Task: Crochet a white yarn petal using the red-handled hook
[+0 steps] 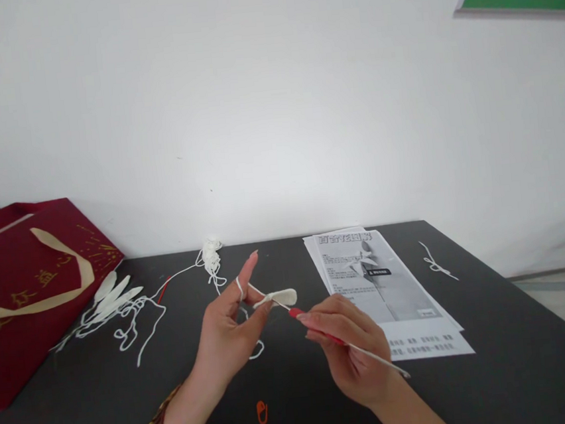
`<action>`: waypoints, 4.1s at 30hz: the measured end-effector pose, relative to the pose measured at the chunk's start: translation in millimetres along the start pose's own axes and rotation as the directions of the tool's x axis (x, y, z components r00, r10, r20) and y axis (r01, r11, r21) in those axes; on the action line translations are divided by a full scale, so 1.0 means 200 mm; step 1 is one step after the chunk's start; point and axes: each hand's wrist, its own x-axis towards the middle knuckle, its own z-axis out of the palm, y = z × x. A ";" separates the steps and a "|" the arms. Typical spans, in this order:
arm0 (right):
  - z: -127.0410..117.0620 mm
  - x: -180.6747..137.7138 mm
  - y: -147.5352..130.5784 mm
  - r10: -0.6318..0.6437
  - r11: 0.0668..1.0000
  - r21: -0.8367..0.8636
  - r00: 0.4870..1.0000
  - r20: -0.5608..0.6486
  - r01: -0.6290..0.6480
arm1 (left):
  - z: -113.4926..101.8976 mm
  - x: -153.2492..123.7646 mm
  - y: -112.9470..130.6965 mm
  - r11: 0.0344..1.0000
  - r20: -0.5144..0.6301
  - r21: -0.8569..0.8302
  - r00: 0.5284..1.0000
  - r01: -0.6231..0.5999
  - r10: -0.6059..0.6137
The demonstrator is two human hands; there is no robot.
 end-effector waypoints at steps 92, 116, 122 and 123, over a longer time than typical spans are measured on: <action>0.11 -0.04 0.09 0.476 0.747 0.540 0.879 -0.029 -0.388 | 0.01 -0.01 -0.03 0.918 -0.058 -0.394 0.998 -0.050 0.029; 0.02 -0.03 0.08 0.212 0.914 0.360 0.977 -0.028 -0.188 | -0.10 0.03 0.00 0.853 0.311 -0.464 0.945 0.241 -0.098; 0.00 -0.01 0.08 0.296 0.841 0.481 0.955 -0.032 -0.245 | -0.11 0.04 0.01 0.859 0.345 -0.433 0.930 0.274 -0.123; -0.01 0.00 0.08 0.301 0.834 0.493 0.953 -0.029 -0.248 | -0.12 0.04 0.01 0.859 0.351 -0.432 0.928 0.276 -0.122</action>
